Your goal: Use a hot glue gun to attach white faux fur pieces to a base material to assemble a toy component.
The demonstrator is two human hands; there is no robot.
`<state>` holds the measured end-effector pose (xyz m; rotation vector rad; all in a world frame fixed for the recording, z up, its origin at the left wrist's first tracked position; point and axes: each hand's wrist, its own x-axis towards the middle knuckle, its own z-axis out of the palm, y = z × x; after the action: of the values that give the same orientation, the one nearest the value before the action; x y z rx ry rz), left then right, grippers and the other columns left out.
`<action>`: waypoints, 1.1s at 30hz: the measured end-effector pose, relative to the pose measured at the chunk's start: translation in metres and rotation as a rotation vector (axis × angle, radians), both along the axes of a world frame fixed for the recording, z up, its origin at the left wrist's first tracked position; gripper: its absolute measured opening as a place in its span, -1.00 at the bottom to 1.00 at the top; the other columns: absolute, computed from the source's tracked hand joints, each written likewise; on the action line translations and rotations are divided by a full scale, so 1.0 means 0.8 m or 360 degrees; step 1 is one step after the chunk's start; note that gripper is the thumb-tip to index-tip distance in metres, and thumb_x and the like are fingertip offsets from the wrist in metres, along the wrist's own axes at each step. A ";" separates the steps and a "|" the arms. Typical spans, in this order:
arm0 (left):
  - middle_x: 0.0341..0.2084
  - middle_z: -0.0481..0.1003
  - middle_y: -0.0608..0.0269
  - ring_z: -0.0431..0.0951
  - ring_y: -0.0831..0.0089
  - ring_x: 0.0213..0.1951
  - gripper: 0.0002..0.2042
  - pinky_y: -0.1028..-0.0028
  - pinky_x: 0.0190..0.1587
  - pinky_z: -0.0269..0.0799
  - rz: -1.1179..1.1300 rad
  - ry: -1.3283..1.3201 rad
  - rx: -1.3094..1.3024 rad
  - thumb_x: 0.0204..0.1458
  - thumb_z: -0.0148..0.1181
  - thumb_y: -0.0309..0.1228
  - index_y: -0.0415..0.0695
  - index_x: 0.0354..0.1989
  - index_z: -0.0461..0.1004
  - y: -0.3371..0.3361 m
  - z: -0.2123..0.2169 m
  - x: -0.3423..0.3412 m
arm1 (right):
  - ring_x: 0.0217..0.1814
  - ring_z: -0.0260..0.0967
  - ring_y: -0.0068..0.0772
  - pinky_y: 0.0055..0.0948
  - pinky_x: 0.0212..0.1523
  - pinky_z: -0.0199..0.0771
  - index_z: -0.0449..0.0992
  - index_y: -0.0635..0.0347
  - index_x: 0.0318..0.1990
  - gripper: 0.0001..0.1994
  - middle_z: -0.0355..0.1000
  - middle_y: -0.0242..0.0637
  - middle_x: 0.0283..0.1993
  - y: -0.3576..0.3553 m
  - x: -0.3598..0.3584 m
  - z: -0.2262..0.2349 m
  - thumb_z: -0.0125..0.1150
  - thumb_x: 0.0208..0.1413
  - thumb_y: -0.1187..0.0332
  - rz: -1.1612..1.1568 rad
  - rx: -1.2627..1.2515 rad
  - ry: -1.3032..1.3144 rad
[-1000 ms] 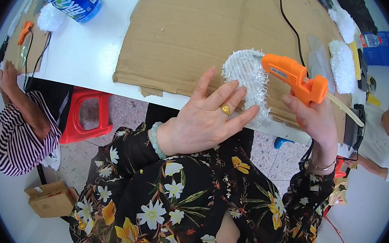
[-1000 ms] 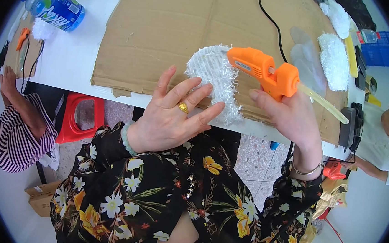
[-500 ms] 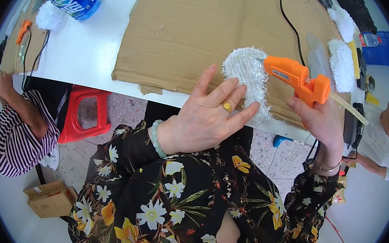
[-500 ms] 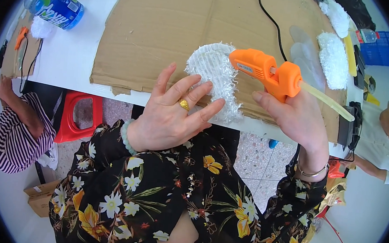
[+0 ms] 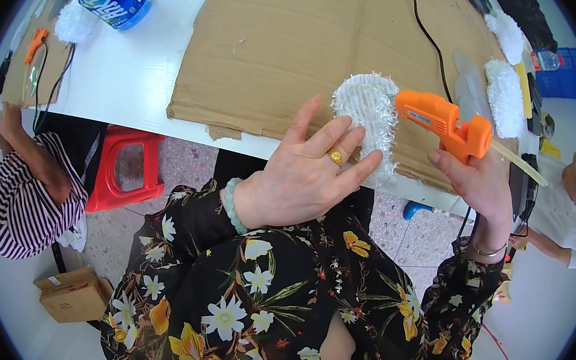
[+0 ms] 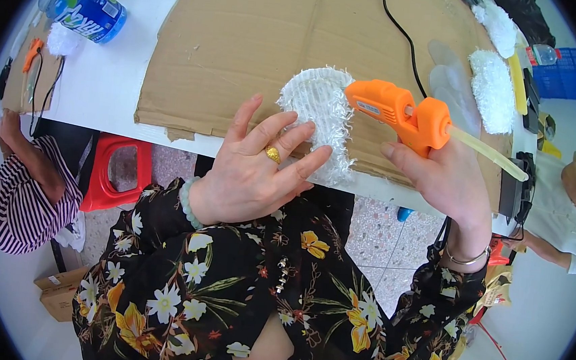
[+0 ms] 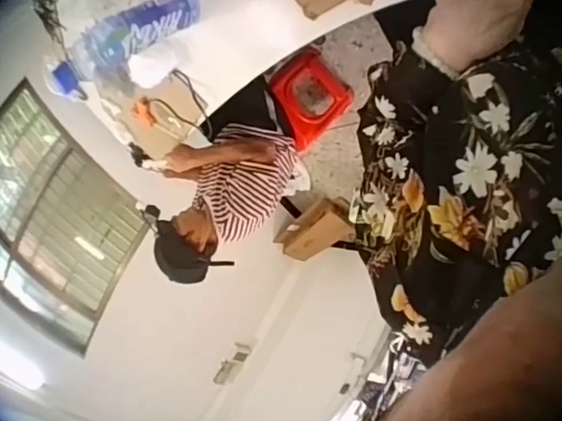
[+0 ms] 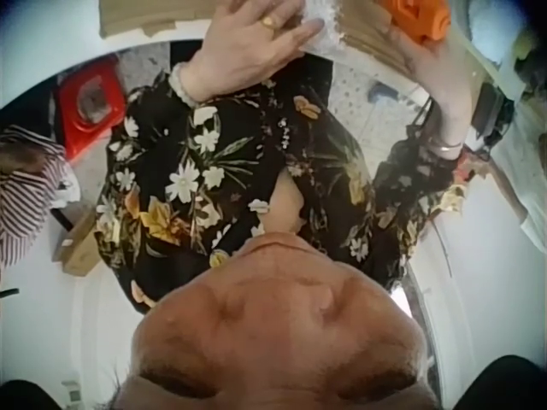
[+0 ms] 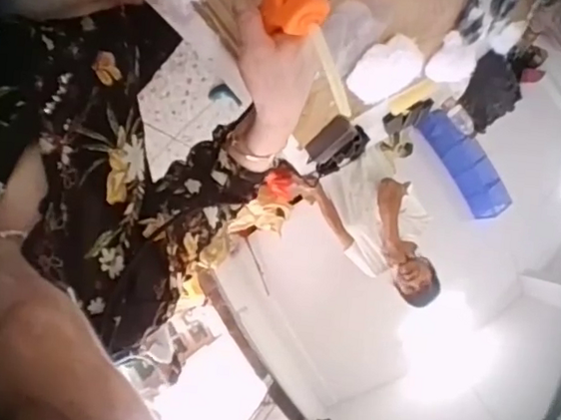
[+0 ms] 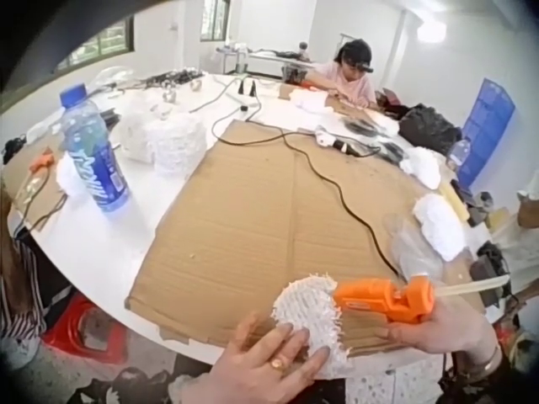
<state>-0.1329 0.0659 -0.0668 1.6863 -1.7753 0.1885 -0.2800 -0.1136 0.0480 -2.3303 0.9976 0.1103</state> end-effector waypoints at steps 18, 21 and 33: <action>-0.10 0.40 0.25 0.35 0.22 0.01 -0.44 -0.05 0.22 -0.01 -0.0041 0.0008 0.0037 -0.38 0.38 -0.27 0.06 -0.05 0.45 0.000 0.003 0.000 | -0.49 0.23 -0.67 -0.61 -0.48 0.23 0.37 0.20 -0.19 -0.69 0.29 -0.49 -0.46 -0.007 -0.004 -0.011 0.30 -0.10 0.38 -0.0064 0.0372 -0.0508; -0.12 0.40 0.27 0.34 0.22 0.02 -0.41 -0.05 0.21 0.00 -0.0025 -0.0034 0.0072 -0.40 0.40 -0.27 0.07 -0.03 0.44 -0.001 0.008 -0.001 | -0.42 0.27 -0.58 -0.56 -0.39 0.28 0.37 0.24 -0.20 -0.73 0.29 -0.42 -0.46 -0.007 -0.013 0.002 0.21 -0.09 0.41 -0.0092 0.0540 -0.0818; -0.09 0.40 0.37 0.28 0.18 0.09 -0.41 -0.03 0.24 -0.08 0.0074 -0.0219 0.0300 -0.42 0.42 -0.29 0.13 -0.04 0.45 -0.006 0.039 0.006 | -0.17 0.46 -0.24 -0.14 -0.08 0.55 0.36 0.36 -0.13 -0.79 0.42 -0.13 -0.25 0.049 0.043 -0.092 0.00 0.19 0.38 -0.0646 0.1487 -0.1796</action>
<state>-0.1284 0.0614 -0.0360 1.8889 -1.9060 0.1651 -0.2455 -0.0742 -0.0256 -0.9951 0.5685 -0.6770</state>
